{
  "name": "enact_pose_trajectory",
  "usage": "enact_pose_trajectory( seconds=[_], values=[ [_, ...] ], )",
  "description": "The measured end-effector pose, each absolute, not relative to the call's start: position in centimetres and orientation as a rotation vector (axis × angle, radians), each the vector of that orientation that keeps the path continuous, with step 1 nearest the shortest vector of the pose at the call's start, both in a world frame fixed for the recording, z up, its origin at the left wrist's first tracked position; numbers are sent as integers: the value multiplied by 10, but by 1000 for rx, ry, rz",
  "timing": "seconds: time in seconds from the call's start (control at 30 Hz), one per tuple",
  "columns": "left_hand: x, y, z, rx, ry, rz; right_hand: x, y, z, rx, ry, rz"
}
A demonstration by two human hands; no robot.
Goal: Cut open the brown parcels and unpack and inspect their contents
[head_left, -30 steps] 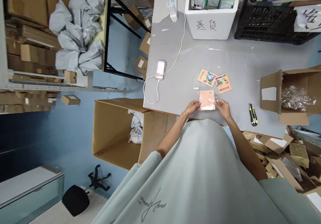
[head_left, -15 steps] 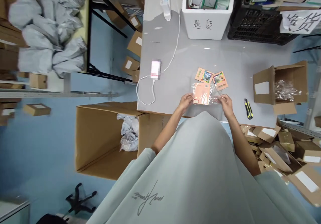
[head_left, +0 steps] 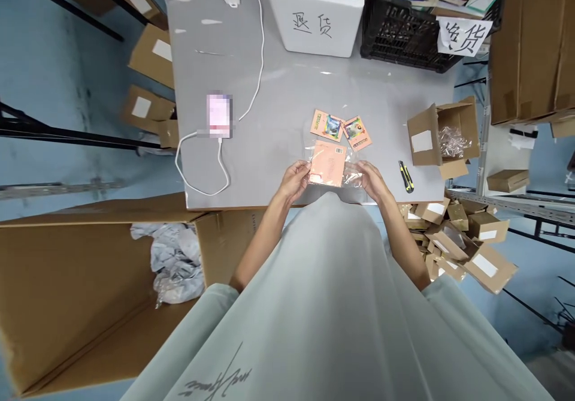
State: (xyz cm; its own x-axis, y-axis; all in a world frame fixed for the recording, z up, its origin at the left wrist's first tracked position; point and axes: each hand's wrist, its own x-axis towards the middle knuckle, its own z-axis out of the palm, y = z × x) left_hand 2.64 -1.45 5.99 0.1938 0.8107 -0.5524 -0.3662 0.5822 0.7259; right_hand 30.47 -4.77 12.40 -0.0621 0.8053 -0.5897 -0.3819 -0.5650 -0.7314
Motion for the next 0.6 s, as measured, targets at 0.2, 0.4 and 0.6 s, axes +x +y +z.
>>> enact_pose_trajectory(
  seconds=[0.2, 0.4, 0.6],
  values=[
    [31, -19, 73, 512, 1064, 776, 295, -51, 108, -1499, -513, 1662],
    [34, -28, 74, 478, 1183, 742, 291, -54, 103, -1489, -526, 1706],
    [26, -27, 87, 535, 1242, 769, 292, -48, 105, -1418, -629, 1729]
  ],
)
